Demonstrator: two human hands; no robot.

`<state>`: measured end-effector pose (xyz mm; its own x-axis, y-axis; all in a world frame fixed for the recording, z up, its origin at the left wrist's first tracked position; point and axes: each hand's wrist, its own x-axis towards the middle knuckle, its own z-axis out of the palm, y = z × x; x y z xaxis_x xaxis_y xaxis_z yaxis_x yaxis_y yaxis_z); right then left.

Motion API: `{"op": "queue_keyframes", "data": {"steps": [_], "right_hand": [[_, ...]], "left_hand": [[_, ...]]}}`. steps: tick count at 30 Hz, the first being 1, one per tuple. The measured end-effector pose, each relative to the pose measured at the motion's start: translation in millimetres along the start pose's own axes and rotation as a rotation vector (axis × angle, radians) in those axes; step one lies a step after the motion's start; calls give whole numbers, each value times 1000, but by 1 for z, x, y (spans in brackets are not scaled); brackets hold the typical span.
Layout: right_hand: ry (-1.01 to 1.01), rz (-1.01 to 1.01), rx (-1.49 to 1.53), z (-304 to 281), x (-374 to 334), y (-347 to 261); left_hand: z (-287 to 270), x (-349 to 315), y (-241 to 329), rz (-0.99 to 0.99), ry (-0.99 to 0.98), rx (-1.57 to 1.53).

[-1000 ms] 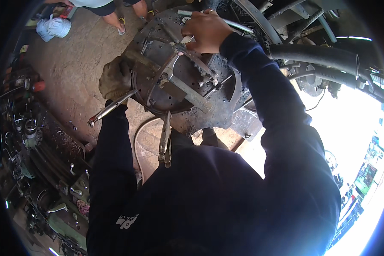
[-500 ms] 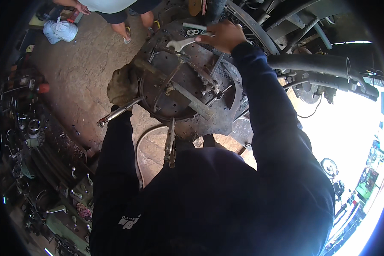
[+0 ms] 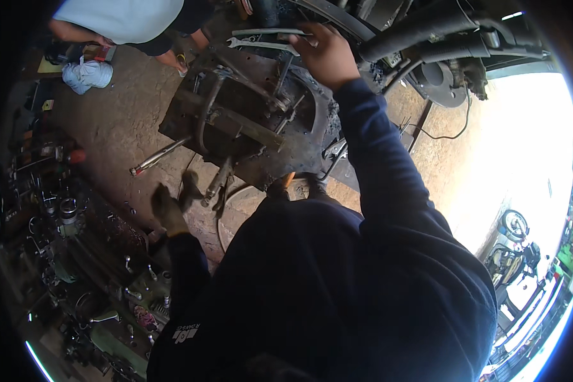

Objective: The person hammers a metal assembly using a hammer and tightens bolts on it with a wrench. The person then adjusts their gloves and handles metal strips on the workbench by hand.

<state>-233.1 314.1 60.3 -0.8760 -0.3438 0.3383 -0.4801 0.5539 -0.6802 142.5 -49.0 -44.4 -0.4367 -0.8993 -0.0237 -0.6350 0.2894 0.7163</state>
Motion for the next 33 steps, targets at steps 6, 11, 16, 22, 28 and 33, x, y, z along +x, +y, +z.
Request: {"op": "queue_keyframes", "data": {"steps": [6,11,16,22,28,33], "right_hand": [[-7,-86,267,-20,-157,-24],[-769,-8,418,-11,-219,-45],[-1034,70,319,12,-245,-20],[-979,202,199,35,-282,-38],[-324,288,717,70,-331,-53],[-630,757,806,22,-348,-82]], "left_hand": [[-18,-144,-45,423,-288,358],[-3,-166,23,684,-477,196],[3,-172,132,63,-857,-302],[0,-160,170,79,-1154,-539],[7,-141,138,-274,-1580,-1047],[-1,-133,112,-380,-1435,-1057]]}}
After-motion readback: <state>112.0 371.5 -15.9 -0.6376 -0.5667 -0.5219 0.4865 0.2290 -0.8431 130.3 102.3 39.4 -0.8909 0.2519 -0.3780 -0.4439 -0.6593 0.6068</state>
